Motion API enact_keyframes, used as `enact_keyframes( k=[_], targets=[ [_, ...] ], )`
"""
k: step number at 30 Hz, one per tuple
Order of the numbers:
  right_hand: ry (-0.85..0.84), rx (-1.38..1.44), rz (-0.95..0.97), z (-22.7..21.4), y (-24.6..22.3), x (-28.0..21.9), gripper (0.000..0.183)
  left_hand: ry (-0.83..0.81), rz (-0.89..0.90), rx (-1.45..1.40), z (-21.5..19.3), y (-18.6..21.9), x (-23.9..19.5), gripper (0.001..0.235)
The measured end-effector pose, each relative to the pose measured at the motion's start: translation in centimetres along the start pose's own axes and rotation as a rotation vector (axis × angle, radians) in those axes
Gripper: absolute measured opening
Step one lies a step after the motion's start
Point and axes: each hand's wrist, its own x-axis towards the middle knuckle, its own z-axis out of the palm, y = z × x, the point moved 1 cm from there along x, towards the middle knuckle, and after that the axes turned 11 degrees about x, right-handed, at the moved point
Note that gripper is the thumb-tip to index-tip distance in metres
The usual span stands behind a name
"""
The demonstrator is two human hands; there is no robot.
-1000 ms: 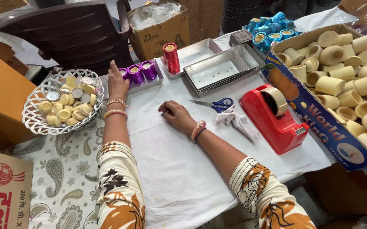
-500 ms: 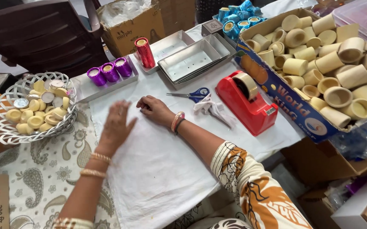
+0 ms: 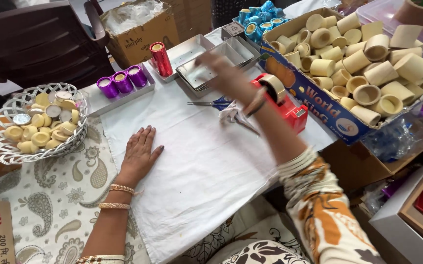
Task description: The person wraps a small candle in purple foil, secures it with tape, and places it in a tray. They then wipe a wooden candle holder with a cloth, retrieve a sheet of blue foil from a box, and cut it into a smaller piece using scissors.
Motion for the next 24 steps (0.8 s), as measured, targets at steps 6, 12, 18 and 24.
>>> enact_keyframes(
  k=[6,12,18,24],
  targets=[
    [0.215,-0.71,0.316,-14.8,14.4,-5.9,0.017,0.016,0.002,-0.001,-0.4,0.1,-0.2,0.07],
    [-0.144,-0.789,0.877,-18.1,28.4,-13.8,0.05,0.016,0.011,-0.008,-0.1,-0.2,0.0,0.071],
    [0.055,-0.796,0.921,-17.6,22.3,-13.4,0.056,0.049,0.012,-0.033,-1.0,0.0,-0.3,0.069],
    [0.293,-0.527,0.528,-13.7,8.9,-5.6,0.056,0.118,-0.004,-0.103,-3.2,0.7,-0.7,0.05]
  ],
)
